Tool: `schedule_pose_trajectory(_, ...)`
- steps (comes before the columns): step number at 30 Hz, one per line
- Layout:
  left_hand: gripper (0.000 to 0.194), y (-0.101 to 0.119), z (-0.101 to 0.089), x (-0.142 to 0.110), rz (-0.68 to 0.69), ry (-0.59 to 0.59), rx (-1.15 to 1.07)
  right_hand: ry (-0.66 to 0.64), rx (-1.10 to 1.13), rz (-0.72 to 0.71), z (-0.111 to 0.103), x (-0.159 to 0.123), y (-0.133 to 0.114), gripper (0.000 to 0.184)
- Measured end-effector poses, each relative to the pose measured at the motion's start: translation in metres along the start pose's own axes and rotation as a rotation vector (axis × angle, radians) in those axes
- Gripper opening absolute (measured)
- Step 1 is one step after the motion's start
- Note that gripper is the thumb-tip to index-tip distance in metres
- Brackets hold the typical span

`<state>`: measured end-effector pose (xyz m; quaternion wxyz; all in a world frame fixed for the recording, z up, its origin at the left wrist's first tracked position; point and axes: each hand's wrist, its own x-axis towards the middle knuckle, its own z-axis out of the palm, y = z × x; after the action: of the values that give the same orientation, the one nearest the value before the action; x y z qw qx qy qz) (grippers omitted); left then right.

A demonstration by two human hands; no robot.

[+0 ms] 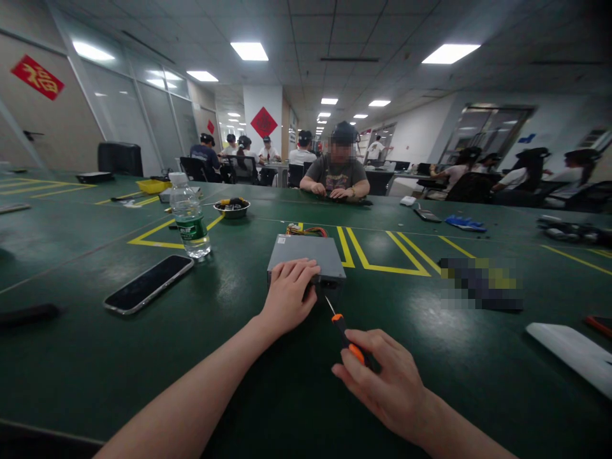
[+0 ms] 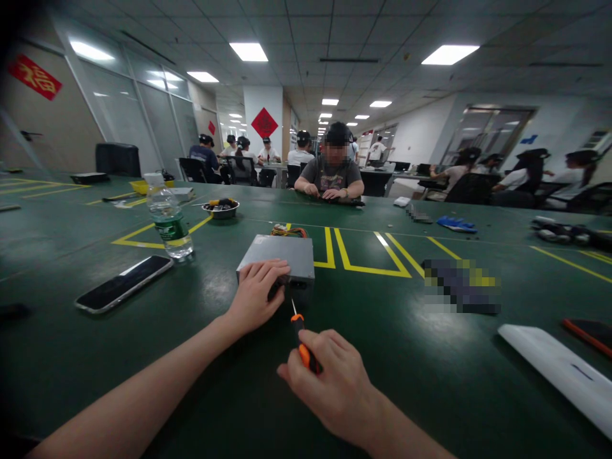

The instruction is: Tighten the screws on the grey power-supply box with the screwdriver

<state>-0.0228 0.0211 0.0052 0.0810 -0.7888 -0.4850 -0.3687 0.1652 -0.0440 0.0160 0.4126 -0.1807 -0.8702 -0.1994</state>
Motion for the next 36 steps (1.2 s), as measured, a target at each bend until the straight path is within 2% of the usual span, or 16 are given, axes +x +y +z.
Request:
schedule_pose_trajectory(5, 0.032, -0.0001, -0.0002, 0.0, 0.001, -0.006, 0.003, -0.097, 0.018, 0.027, -0.0043, -0.0014, -0.0062, 0.01)
schedule_pose_trajectory(10, 0.032, 0.0, -0.0008, 0.0001, 0.004, -0.016, 0.014, -0.127, 0.002, -0.04, -0.0033, -0.0072, -0.006, 0.026)
schedule_pose_trajectory(15, 0.031, -0.0002, 0.0008, -0.0002, 0.005, -0.01, 0.01, -0.008, -0.02, -0.03, -0.0011, -0.0062, 0.0001, 0.016)
schedule_pose_trajectory(18, 0.031, -0.0005, 0.0023, -0.0005, 0.003, 0.001, 0.01, -0.037, -0.003, -0.026, -0.0001, -0.0045, -0.0009, 0.014)
schedule_pose_trajectory(26, 0.032, -0.0001, 0.0016, 0.0004, 0.005, 0.013, 0.003, -0.12, 0.049, -0.039, -0.0051, -0.0053, -0.0063, 0.024)
schedule_pose_trajectory(28, 0.032, -0.0001, 0.0007, 0.0004, 0.005, 0.009, 0.007, -0.106, 0.028, -0.052, -0.0067, -0.0041, -0.004, 0.026)
schedule_pose_trajectory(32, 0.032, 0.0002, -0.0008, 0.0005, 0.01, -0.004, 0.01, 0.005, -0.043, -0.069, -0.0066, -0.0003, 0.001, 0.016)
schedule_pose_trajectory(36, 0.031, 0.0003, -0.0003, 0.0002, 0.001, 0.004, 0.015, -0.04, -0.061, -0.021, -0.0051, -0.0001, 0.0001, 0.009)
